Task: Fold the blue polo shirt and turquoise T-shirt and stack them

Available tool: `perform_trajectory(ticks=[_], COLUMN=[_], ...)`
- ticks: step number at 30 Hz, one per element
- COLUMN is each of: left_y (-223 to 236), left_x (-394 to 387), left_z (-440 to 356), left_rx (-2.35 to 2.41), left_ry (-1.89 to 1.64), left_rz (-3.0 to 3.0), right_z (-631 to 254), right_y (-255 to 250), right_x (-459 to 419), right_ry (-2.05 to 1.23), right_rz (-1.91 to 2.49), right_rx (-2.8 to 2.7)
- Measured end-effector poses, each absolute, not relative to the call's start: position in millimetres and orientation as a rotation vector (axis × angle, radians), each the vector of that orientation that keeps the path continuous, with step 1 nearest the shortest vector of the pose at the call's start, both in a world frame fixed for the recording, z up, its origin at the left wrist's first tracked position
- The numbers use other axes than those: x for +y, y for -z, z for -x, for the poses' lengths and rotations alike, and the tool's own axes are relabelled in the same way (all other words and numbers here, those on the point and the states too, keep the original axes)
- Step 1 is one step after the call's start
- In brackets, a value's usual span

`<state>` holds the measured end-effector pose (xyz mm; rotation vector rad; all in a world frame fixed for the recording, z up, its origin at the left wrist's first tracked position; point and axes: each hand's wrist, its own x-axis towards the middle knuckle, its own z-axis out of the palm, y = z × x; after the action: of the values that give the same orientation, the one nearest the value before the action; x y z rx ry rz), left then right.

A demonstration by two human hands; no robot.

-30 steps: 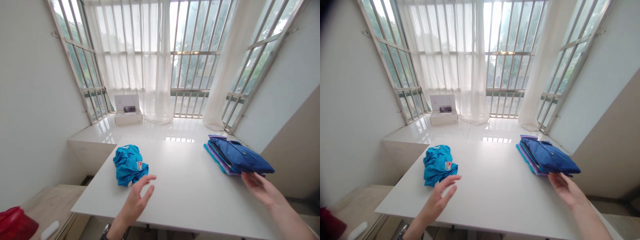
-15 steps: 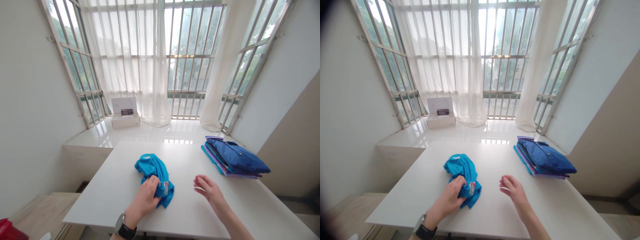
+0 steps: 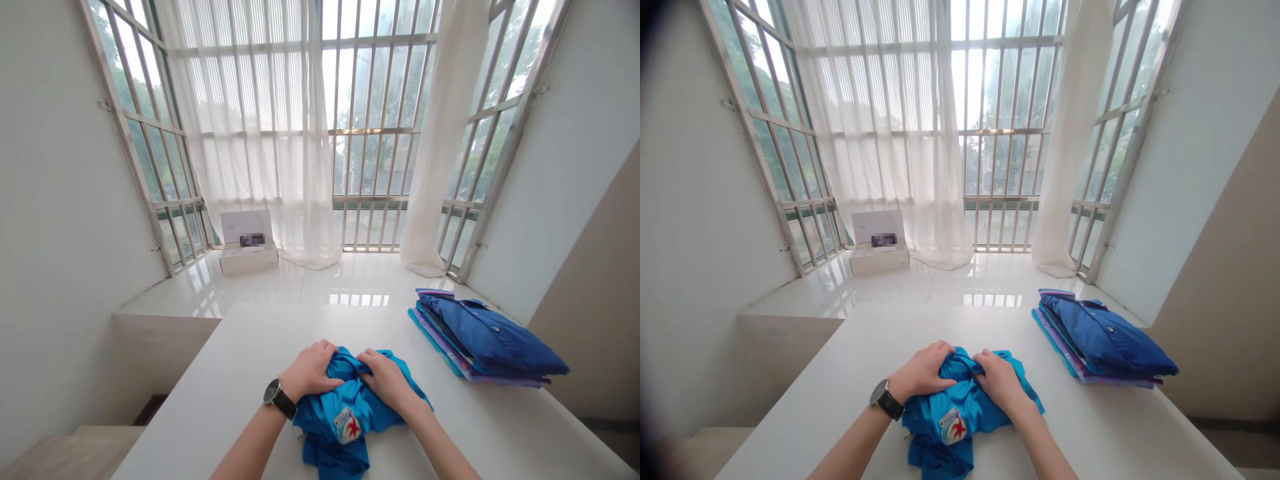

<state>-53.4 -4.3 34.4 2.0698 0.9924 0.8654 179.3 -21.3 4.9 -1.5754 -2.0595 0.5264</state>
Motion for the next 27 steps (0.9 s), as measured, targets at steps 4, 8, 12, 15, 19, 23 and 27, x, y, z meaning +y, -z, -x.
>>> perform_trajectory(ticks=[4, 8, 12, 15, 19, 23, 27], left_y=[-9, -4, -8, -8, -8, -6, -2], left_x=[16, 18, 17, 16, 17, 22, 30], left_z=[43, 39, 37, 37, 39, 40, 45], left_rx=[1.007, 1.087, 1.175, 1.214, 1.192, 1.165, 1.16], left_ry=[-0.859, -0.847, -0.848, -0.851, -0.849, -0.842, -0.94], left_rz=[-2.031, -2.045, -2.003, -1.958, -1.901, -1.832, -1.688], right_z=[-181, -183, -179, -175, -174, -174, -174], right_y=[-1, 8, 11, 7, 3, 5, 6], right_x=[-3, 2, -1, -4, -4, -3, -5], right_ry=[-0.394, -0.302, -0.349, -0.435, -0.521, -0.497, -0.341], right_rz=[1.698, 1.731, 1.691, 1.683, 1.623, 1.631, 1.568], right_rx=[-1.963, -1.798, -1.744, -1.723, -1.776, -1.793, -1.78])
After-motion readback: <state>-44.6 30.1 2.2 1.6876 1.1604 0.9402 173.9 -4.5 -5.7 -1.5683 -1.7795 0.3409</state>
